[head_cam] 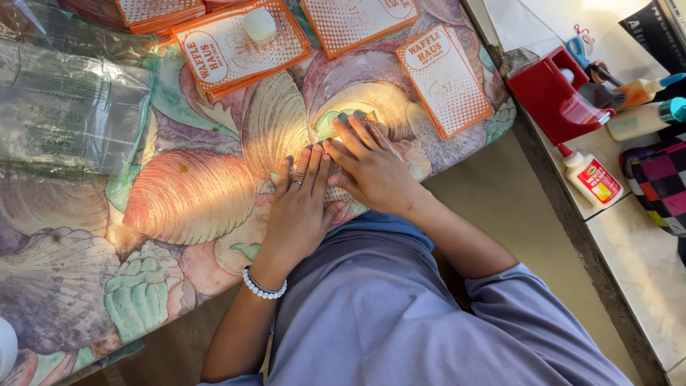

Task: The person applies glue from a bottle to the edges of paper sheets and folds them to form envelopes.

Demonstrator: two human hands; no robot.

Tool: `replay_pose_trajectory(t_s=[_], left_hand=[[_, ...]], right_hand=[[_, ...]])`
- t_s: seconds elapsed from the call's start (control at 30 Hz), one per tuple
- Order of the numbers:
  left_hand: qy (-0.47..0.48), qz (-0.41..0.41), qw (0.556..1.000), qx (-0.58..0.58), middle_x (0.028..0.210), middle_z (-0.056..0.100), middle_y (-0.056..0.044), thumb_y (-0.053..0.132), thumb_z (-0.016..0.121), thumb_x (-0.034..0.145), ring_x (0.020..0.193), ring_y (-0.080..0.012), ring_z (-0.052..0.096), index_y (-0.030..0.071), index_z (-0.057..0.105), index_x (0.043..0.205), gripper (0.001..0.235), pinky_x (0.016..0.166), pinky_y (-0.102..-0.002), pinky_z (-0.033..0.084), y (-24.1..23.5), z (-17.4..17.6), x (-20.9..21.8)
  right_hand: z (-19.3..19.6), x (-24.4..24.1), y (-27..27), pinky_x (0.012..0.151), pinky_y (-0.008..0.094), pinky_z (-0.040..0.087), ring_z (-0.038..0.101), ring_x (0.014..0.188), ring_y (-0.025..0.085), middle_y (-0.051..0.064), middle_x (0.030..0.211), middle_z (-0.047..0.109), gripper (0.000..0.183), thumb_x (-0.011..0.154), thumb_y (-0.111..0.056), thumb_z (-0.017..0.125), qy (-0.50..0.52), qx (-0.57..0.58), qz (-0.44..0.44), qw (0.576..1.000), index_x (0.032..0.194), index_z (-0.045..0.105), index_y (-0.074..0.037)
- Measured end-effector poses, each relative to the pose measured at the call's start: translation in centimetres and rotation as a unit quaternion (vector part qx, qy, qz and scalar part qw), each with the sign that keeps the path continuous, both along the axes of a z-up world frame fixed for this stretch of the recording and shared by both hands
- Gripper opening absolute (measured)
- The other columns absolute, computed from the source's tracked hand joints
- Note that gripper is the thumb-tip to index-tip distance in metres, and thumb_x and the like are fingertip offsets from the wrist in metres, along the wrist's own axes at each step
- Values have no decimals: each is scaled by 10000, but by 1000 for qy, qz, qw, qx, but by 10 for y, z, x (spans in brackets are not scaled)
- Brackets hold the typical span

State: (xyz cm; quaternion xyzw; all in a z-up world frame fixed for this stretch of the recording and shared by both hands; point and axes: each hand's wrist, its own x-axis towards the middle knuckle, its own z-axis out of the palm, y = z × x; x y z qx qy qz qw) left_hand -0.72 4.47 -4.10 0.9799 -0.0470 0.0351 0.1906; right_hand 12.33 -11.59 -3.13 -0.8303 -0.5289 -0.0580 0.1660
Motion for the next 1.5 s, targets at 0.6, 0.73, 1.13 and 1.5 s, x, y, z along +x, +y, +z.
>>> replay_pose_trajectory(t_s=[0.6,0.73,1.13,1.5], left_hand=[[-71,39,994,72,1651,407,-158,509,445,1065,1523,-275,399,-12,276,1603,768,1222,-643,196,22,22,-36],[-57,46,996,46,1654,394,-149,510,423,1071,1520,-282,396,-2,288,1598,748,1219,-637,192,14,19,-30],[-189,189,963,21,867,686,-108,585,534,1011,695,-311,685,-3,599,1378,696,975,-571,515,-57,27,-11],[37,143,950,-275,870,773,-98,508,728,918,814,-313,778,76,574,1364,640,716,-468,622,-23,26,67]], right_hand=[[16,54,-49,1213,645,245,208,1531,471,243,1647,313,588,1132,-524,290,-28,-59,-73,995,1519,596,-205],[19,40,-55,1187,642,317,233,1536,455,233,1649,320,515,1143,-473,355,-41,-41,-91,994,1437,630,-151],[10,-54,-64,508,317,496,707,518,256,86,581,723,903,1007,-287,676,384,130,-207,890,1635,68,-61],[28,34,-141,546,354,453,618,582,260,115,665,646,798,1001,-5,642,229,102,-183,950,1660,192,-7]])
